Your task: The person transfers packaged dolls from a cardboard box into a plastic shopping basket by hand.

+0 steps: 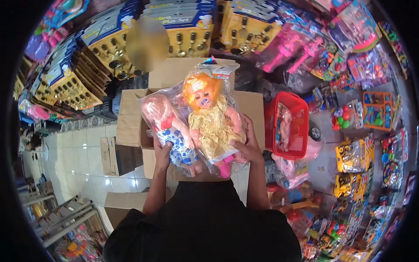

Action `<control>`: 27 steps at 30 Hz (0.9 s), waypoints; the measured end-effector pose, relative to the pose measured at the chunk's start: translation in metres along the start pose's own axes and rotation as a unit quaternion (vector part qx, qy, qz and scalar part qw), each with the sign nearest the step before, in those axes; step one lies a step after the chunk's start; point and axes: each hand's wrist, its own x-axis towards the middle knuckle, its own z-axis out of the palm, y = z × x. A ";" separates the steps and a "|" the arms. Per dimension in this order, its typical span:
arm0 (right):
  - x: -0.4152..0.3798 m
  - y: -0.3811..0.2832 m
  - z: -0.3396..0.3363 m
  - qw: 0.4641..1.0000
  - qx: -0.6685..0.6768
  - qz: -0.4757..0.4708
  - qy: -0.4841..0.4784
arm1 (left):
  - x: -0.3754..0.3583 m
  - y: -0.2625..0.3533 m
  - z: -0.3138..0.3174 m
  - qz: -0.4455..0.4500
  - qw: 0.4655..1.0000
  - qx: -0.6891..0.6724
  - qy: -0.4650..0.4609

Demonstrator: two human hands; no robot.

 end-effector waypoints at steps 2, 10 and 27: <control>-0.016 0.002 -0.019 1.000 -0.018 0.015 -0.004 | 0.000 -0.001 0.012 0.010 1.000 0.005 -0.029; -0.087 -0.020 -0.089 0.978 -0.185 0.083 -0.043 | -0.024 -0.026 0.079 -0.020 0.987 0.018 -0.156; -0.215 -0.016 -0.270 0.983 0.024 0.039 0.179 | -0.115 -0.135 0.312 -0.177 0.917 0.017 -0.358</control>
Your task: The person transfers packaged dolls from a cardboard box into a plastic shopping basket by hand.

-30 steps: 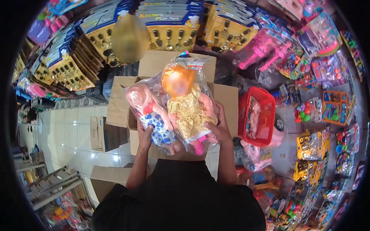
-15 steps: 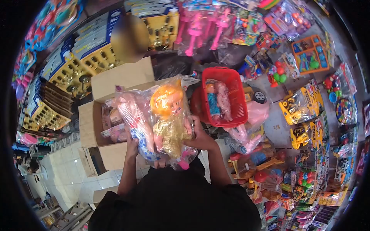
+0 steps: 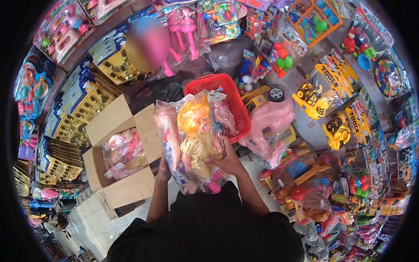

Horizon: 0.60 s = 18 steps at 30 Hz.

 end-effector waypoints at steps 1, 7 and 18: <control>-0.002 -0.001 -0.006 0.999 0.046 0.016 0.006 | 0.004 0.000 0.003 -0.017 0.999 0.036 -0.015; 0.000 0.003 -0.045 0.990 -0.096 -0.024 -0.102 | 0.019 -0.020 0.009 -0.132 0.989 0.012 -0.067; 0.052 -0.029 -0.038 0.977 -0.107 -0.092 -0.159 | 0.068 -0.030 -0.007 -0.164 0.977 -0.114 -0.071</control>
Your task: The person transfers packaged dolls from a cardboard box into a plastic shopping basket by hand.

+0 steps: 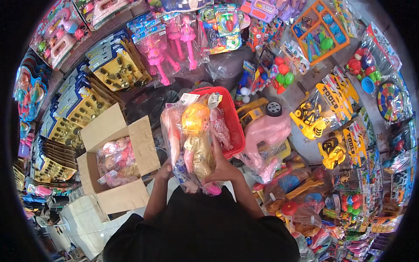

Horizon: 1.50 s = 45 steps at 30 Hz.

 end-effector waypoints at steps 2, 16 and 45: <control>0.010 0.003 -0.004 0.997 -0.072 -0.013 -0.001 | 0.008 0.008 -0.006 -0.003 0.999 0.028 -0.026; 0.050 0.041 -0.062 0.980 0.164 0.069 0.087 | 0.080 0.022 -0.008 0.041 0.984 0.132 0.111; 0.081 0.260 -0.112 0.916 -0.356 0.138 0.120 | 0.230 -0.082 -0.048 -0.208 0.794 0.484 0.303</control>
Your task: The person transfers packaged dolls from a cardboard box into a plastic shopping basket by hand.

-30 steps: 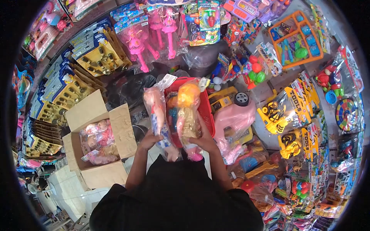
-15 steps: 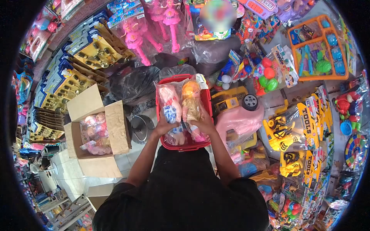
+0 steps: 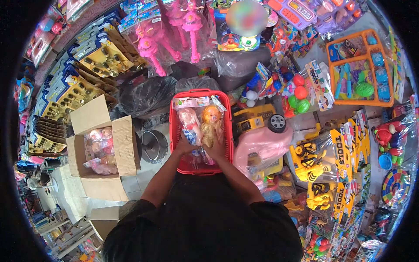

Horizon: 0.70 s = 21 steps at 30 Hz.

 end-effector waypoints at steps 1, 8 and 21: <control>-0.001 0.002 0.003 0.999 -0.029 0.009 -0.015 | 0.002 0.001 0.002 -0.018 0.999 0.034 -0.001; 0.000 -0.020 -0.021 0.986 -0.072 0.076 -0.131 | -0.006 -0.016 0.036 0.133 0.964 0.107 0.206; 0.046 -0.008 -0.038 0.990 -0.030 -0.018 -0.136 | -0.036 0.065 -0.021 0.094 0.948 0.286 0.102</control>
